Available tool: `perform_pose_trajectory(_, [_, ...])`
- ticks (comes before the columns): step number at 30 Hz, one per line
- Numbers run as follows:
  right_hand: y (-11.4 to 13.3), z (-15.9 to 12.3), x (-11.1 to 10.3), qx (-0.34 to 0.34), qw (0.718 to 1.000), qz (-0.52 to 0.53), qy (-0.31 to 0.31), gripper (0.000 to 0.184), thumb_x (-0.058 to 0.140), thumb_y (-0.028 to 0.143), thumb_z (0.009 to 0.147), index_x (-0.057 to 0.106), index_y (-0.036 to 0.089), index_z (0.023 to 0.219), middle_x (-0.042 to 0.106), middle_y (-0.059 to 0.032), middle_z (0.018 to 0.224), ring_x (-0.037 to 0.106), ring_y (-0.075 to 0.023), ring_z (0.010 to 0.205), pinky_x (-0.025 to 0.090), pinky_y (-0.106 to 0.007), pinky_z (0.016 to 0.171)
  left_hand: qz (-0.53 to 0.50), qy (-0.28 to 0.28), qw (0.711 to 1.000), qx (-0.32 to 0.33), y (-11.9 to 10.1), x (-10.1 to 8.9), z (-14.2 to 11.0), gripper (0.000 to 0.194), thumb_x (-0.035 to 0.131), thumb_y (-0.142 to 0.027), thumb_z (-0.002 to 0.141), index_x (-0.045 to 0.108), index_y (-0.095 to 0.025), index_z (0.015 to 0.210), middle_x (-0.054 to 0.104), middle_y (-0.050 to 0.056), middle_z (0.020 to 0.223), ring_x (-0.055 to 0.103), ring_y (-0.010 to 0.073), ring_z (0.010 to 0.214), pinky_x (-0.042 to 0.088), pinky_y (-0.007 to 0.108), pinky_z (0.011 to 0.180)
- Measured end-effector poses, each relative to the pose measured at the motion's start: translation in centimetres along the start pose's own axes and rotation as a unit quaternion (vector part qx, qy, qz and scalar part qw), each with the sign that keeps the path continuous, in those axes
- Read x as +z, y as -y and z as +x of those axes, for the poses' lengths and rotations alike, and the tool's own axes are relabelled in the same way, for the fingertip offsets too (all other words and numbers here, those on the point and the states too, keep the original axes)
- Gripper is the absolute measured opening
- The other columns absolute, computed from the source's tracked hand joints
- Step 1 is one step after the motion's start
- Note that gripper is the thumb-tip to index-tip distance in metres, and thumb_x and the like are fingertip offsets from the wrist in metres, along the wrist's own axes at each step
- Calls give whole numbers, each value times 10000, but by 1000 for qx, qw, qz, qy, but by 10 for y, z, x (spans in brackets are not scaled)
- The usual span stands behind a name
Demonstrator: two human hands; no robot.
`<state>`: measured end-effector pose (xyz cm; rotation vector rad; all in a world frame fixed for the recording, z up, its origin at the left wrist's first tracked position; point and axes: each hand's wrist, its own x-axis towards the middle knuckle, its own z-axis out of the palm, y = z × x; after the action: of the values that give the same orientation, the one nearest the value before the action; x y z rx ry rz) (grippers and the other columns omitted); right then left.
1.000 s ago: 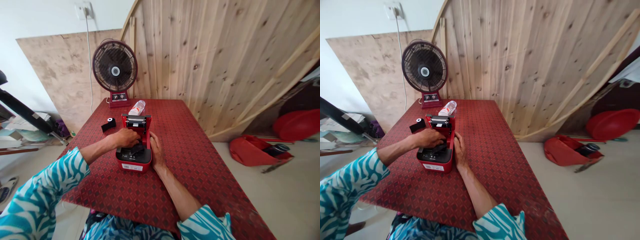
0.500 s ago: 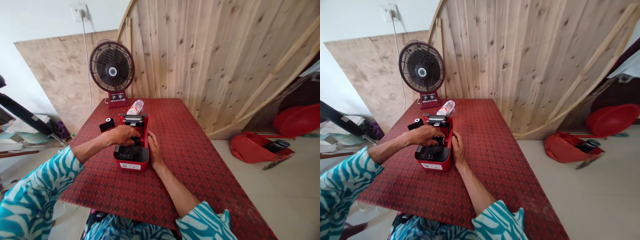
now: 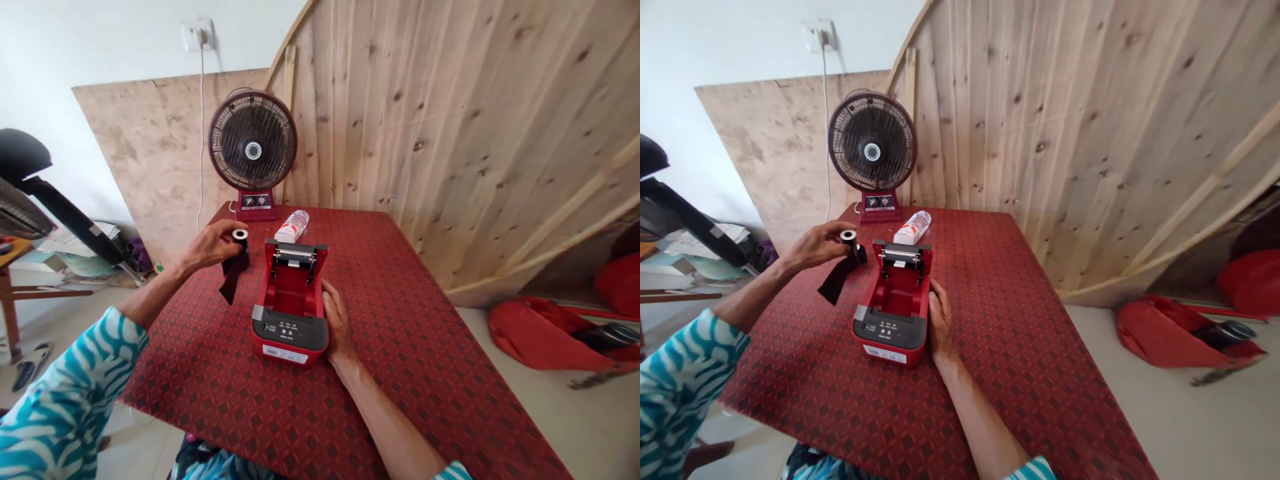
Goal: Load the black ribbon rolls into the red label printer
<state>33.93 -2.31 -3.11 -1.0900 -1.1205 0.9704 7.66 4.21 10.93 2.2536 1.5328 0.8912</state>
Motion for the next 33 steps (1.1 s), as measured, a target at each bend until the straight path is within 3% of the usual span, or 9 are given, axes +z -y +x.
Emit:
perform_pose_trajectory(3, [-2, 1, -2, 5, 1000, -9, -1, 459, 443, 523, 859, 598, 241, 1186, 608, -66, 1296, 527, -229, 1221, 378, -415, 1050, 22, 4, 999, -42, 17, 22, 25, 332, 610, -229, 691, 624, -146, 1013, 693, 29, 910, 638, 149, 773, 493, 241, 707])
perform_pose_trajectory(7, [-3, 2, -3, 10, 1000, -10, 1, 485, 467, 545, 838, 595, 236, 1190, 602, -72, 1309, 518, -240, 1236, 369, -426, 1058, 130, 66, 986, -87, 23, 52, 50, 310, 617, -300, 738, 614, -168, 1018, 713, 52, 949, 662, 200, 887, 481, 254, 745])
perform_pose_trajectory(13, [-4, 2, -4, 29, 1000, -1, 6, 510, 468, 563, 830, 584, 236, 1203, 592, -71, 1322, 513, -239, 1245, 362, -419, 1066, 171, 101, 973, -116, 25, 79, 56, 278, 629, -276, 717, 640, -158, 969, 723, 136, 951, 652, 317, 1005, 449, 397, 893])
perform_pose_trajectory(18, [-5, 2, -4, 20, 1000, -6, 3, 508, 470, 561, 830, 591, 231, 1196, 596, -75, 1316, 513, -242, 1243, 359, -425, 1067, 101, 88, 985, -110, 45, 72, 56, 357, 656, -325, 710, 649, -162, 1027, 712, 119, 1053, 634, 296, 1064, 429, 389, 962])
perform_pose_trajectory(22, [-4, 2, -4, 18, 1000, -6, 2, 516, 472, 566, 827, 591, 226, 1197, 602, -80, 1309, 519, -244, 1238, 367, -423, 1060, -1, 41, 992, -117, 78, 49, 47, 419, 461, -305, 851, 554, -116, 1214, 645, 134, 1222, 612, 213, 1107, 466, 315, 933])
perform_pose_trajectory(25, [-4, 2, -4, 18, 1000, -6, 0, 503, 464, 566, 833, 595, 235, 1189, 603, -75, 1309, 519, -246, 1237, 366, -425, 1057, -72, 51, 988, -127, 99, 41, 30, 473, 502, -231, 781, 532, -83, 1230, 665, 148, 1185, 629, 214, 1076, 496, 327, 899])
perform_pose_trajectory(29, [-6, 2, -4, 13, 1000, -18, 0, 504, 450, 569, 838, 594, 235, 1187, 607, -76, 1303, 525, -242, 1229, 371, -421, 1048, -146, 75, 979, -122, 110, 55, 12, 493, 569, -224, 695, 578, -121, 1177, 701, 96, 1116, 637, 210, 1039, 500, 331, 899])
perform_pose_trajectory(33, [-6, 3, -4, 8, 1000, -21, -4, 489, 459, 559, 838, 602, 241, 1181, 619, -77, 1288, 538, -241, 1211, 386, -420, 1031, -185, 65, 973, -125, 108, 71, 11, 429, 599, -298, 677, 619, -131, 1071, 717, 77, 1032, 631, 227, 1005, 494, 348, 897])
